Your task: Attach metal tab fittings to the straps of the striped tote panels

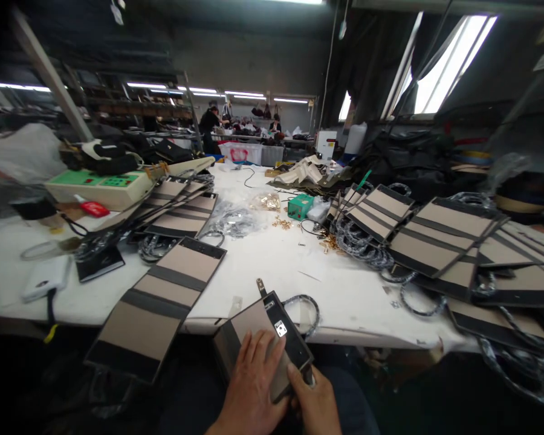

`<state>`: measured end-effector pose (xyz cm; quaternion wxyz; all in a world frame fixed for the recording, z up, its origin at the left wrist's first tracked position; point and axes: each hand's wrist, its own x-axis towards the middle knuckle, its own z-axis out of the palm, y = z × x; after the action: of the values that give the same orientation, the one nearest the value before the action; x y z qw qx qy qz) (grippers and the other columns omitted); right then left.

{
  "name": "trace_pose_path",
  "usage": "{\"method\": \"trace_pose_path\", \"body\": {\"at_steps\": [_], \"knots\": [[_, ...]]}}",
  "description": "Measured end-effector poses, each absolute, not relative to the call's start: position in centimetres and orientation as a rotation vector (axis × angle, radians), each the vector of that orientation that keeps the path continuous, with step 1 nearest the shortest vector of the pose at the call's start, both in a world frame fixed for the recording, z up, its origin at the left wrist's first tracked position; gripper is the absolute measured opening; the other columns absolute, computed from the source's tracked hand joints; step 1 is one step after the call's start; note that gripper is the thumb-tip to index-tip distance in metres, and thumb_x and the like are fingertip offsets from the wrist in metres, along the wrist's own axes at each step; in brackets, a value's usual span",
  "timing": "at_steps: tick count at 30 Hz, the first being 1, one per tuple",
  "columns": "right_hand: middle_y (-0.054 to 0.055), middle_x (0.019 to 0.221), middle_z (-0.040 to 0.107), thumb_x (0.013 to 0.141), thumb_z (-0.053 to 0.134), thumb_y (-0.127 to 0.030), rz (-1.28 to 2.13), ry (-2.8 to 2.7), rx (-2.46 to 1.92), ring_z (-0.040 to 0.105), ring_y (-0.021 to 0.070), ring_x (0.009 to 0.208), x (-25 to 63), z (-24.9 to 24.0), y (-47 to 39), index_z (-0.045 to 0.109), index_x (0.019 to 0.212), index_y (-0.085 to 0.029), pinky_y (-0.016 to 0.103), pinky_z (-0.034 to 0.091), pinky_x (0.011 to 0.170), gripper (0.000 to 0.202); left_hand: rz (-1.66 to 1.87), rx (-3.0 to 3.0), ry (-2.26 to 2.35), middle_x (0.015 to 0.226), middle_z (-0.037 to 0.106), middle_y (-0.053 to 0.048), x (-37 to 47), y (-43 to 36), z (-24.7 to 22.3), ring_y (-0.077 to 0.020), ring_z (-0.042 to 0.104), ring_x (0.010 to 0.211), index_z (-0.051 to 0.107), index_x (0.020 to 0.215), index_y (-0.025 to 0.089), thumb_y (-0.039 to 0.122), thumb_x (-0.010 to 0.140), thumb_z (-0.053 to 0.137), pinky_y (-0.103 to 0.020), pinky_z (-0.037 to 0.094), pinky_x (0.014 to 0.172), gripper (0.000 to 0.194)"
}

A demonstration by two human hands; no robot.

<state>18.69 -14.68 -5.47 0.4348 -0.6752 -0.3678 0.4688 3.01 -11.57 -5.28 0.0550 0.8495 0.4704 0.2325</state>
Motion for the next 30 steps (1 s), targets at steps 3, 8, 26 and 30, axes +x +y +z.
{"method": "trace_pose_path", "body": {"at_steps": [3, 8, 26, 30], "knots": [[0.007, 0.071, 0.074, 0.071, 0.071, -0.071, 0.995, -0.929, -1.623, 0.070, 0.0262, 0.069, 18.0, -4.3, -15.1, 0.077, 0.083, -0.014, 0.029, 0.056, 0.060, 0.059, 0.893, 2.625, 1.365, 0.146, 0.054, -0.014, 1.9, -11.8, -3.7, -0.0389, 0.049, 0.135, 0.043, 0.151, 0.024, 0.034, 0.065, 0.078, -0.058, 0.040, 0.116, 0.093], [0.005, 0.075, 0.075, 0.084, 0.071, -0.048, 0.725, -1.340, -1.375, 0.072, 0.0211, 0.067, 19.3, -1.4, -15.2, 0.080, 0.088, -0.019, 0.022, 0.058, 0.063, 0.030, 1.326, 2.503, 1.418, 0.139, 0.056, -0.017, -0.2, -11.9, 2.3, -0.0331, 0.055, 0.130, 0.048, 0.141, 0.019, 0.023, 0.073, 0.070, -0.047, 0.054, 0.104, 0.072], [0.010, 0.097, 0.079, 0.081, 0.077, -0.026, 0.921, -1.864, -1.097, 0.075, 0.0238, 0.077, 25.1, 18.1, -13.2, 0.075, 0.085, -0.023, 0.026, 0.060, 0.063, 0.006, 0.811, 1.542, 0.883, 0.095, 0.075, -0.006, -7.0, -11.3, 15.9, -0.0212, 0.070, 0.087, 0.075, 0.100, 0.023, 0.040, 0.083, 0.077, -0.027, 0.056, 0.077, 0.024], [0.013, 0.108, 0.077, 0.073, 0.084, -0.029, 0.944, -1.826, -1.182, 0.076, 0.0286, 0.078, 27.6, 21.4, -13.8, 0.073, 0.077, -0.026, 0.032, 0.063, 0.061, 0.012, 0.822, 1.523, 0.734, 0.107, 0.077, -0.004, -4.1, -12.5, 14.9, -0.0247, 0.070, 0.102, 0.077, 0.112, 0.029, 0.037, 0.083, 0.077, -0.032, 0.054, 0.092, 0.031]]}}
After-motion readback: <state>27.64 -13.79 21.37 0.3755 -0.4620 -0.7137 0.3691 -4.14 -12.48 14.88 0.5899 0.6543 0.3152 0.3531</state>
